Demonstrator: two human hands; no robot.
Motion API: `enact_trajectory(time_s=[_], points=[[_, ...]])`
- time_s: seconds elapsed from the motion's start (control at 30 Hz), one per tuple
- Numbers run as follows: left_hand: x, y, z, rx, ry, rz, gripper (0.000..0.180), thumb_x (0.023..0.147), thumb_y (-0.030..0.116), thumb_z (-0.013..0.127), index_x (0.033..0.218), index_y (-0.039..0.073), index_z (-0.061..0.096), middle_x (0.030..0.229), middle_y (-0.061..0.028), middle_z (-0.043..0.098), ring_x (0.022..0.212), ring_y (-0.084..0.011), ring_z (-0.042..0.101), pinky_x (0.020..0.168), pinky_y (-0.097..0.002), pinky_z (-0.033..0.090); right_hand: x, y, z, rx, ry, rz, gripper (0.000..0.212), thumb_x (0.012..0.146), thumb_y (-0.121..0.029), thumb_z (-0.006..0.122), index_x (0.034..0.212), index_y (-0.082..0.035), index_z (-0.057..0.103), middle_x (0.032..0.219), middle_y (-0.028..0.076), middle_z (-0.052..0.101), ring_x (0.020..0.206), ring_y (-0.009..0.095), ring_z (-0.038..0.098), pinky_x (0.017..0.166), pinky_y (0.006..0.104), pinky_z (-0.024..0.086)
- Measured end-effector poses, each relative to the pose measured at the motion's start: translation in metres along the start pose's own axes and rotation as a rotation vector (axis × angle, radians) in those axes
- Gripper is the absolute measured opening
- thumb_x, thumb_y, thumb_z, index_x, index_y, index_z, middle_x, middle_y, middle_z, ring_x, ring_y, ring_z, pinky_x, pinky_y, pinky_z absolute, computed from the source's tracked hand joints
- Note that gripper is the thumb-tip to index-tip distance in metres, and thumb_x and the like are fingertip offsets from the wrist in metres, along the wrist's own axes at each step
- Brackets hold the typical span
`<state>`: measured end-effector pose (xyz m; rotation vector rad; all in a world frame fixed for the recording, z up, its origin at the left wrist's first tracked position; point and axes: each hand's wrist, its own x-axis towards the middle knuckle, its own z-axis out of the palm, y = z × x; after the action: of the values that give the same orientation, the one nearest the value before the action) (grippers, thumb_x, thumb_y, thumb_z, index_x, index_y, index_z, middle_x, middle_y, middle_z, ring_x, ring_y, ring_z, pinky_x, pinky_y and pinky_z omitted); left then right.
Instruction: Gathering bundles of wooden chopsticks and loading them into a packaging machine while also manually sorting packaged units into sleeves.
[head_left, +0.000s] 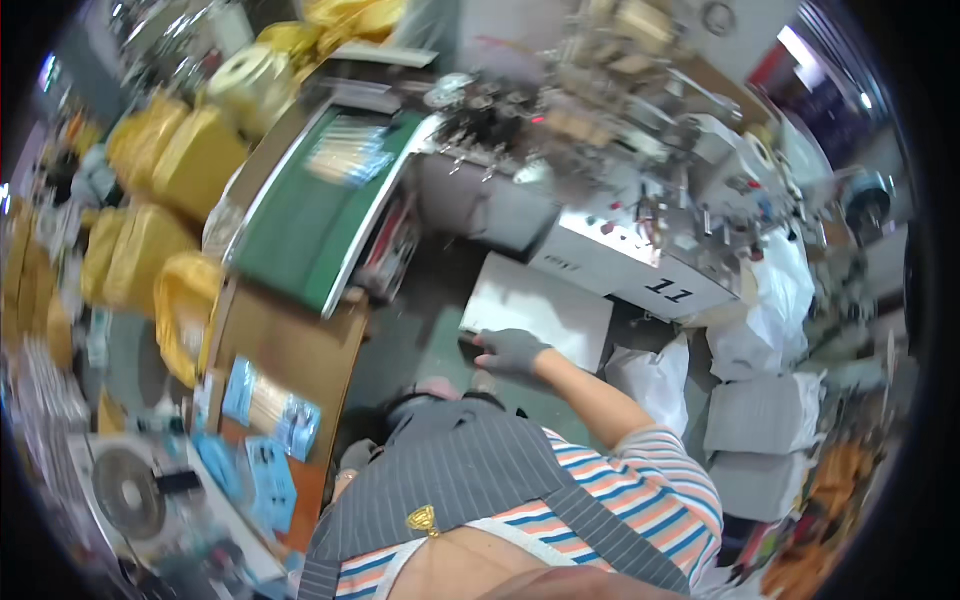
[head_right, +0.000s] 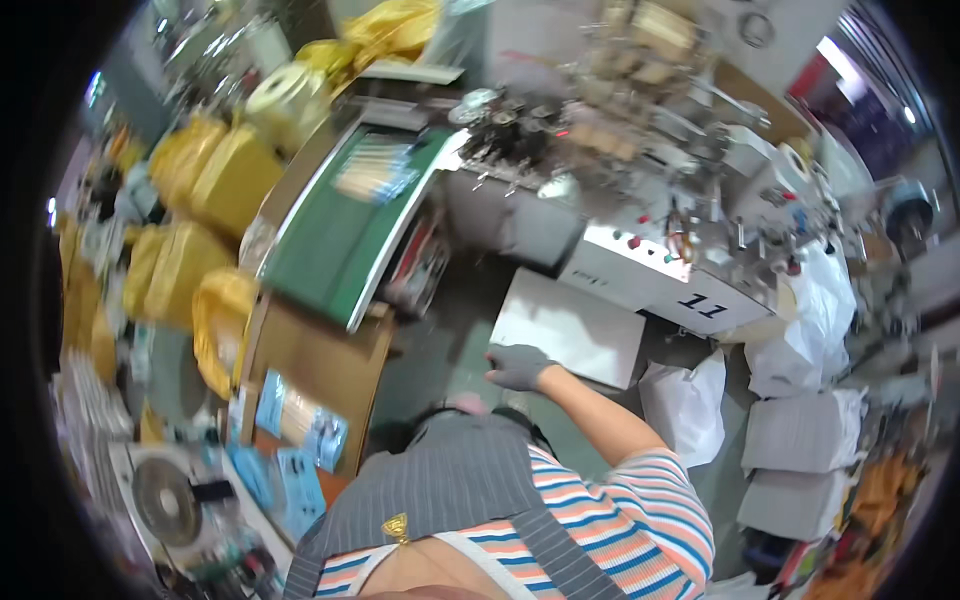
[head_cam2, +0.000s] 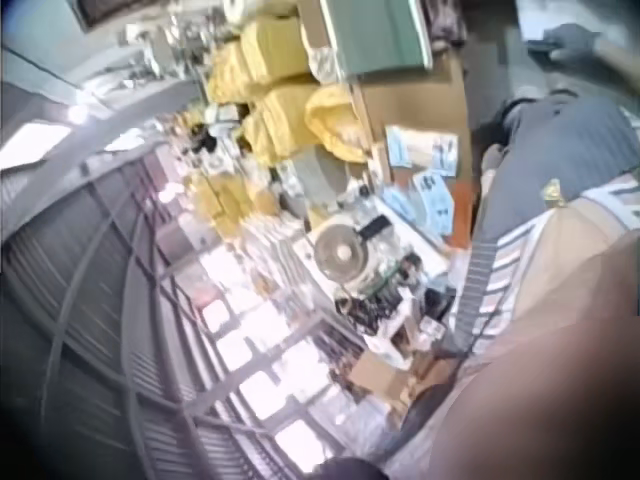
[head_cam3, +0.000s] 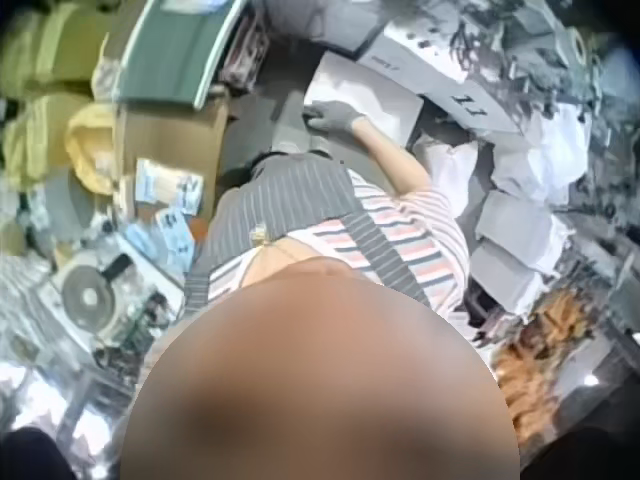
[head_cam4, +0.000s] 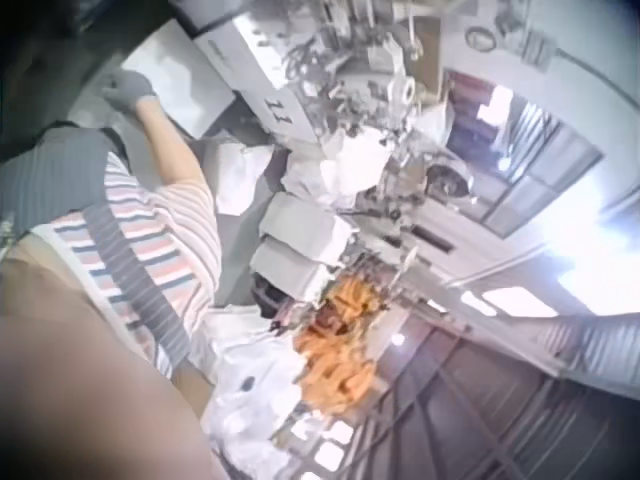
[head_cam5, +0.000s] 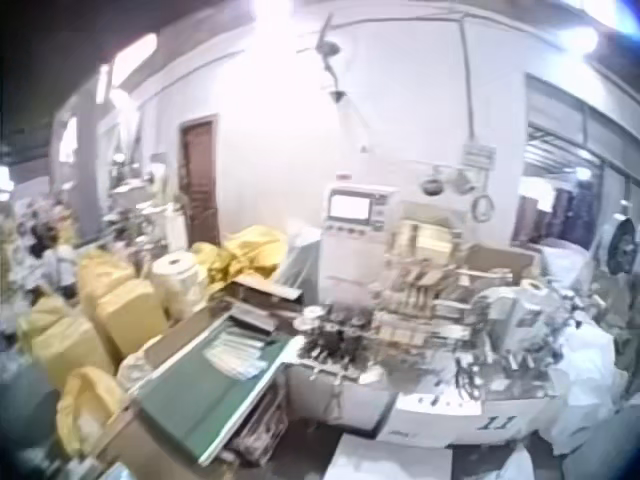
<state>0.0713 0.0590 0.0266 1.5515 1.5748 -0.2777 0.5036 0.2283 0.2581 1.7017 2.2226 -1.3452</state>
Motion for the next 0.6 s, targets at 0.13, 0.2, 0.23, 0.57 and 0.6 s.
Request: enact_trajectory(time_s=[0.13,0.2,0.23,0.57,0.6], points=[[0.047,0.109,-0.037,-0.076,0.042,0.406,0.031,0.091,0.036,0.057,0.1,0.007,0.066,0.098,-0.0147,0.066,0.092,-0.0322,0.063,0.08,-0.0374,0.048,-0.059,0.092,-0.089,0.271,0.354,0.165,0.053,0.087,-0.042,0.061,0.126,-0.007,0.053,0.102,0.014,0.065,0.093,0.025,0.062,0.086,0.0347,0.047],[0.064,0.165,-0.08,-0.564,-0.025,0.379,0.025,0.092,0.025,0.058,0.097,0.002,0.064,0.093,-0.014,0.066,0.088,-0.0254,0.065,0.078,-0.0315,0.048,-0.074,0.086,-0.131,0.332,0.395,0.057,0.053,0.087,-0.04,0.062,0.127,-0.006,0.052,0.101,0.012,0.065,0.091,0.024,0.062,0.085,0.0338,0.047],[0.057,0.2,-0.087,-0.506,0.148,0.415,0.024,0.091,0.023,0.057,0.098,0.001,0.064,0.092,-0.0145,0.066,0.087,-0.0249,0.065,0.078,-0.0317,0.049,-0.074,0.083,-0.142,0.382,0.432,-0.026,0.052,0.088,-0.038,0.062,0.128,-0.006,0.052,0.1,0.011,0.064,0.09,0.022,0.061,0.084,0.0328,0.048],[0.104,0.392,-0.209,-0.448,0.517,0.446,0.02,0.091,0.016,0.058,0.099,-0.001,0.064,0.084,-0.0118,0.067,0.078,-0.019,0.064,0.071,-0.0291,0.049,-0.029,0.087,-0.257,0.146,0.35,-0.219,0.057,0.086,-0.034,0.063,0.132,-0.004,0.046,0.111,0.015,0.061,0.102,0.028,0.06,0.089,0.0362,0.047],[0.125,0.404,-0.219,-0.482,0.522,0.516,0.018,0.092,0.013,0.058,0.099,-0.002,0.065,0.081,-0.0085,0.067,0.075,-0.0136,0.062,0.069,-0.0269,0.048,-0.027,0.088,-0.278,0.132,0.362,-0.195,0.057,0.086,-0.031,0.065,0.133,-0.005,0.045,0.11,0.014,0.061,0.104,0.025,0.059,0.091,0.0352,0.046]])
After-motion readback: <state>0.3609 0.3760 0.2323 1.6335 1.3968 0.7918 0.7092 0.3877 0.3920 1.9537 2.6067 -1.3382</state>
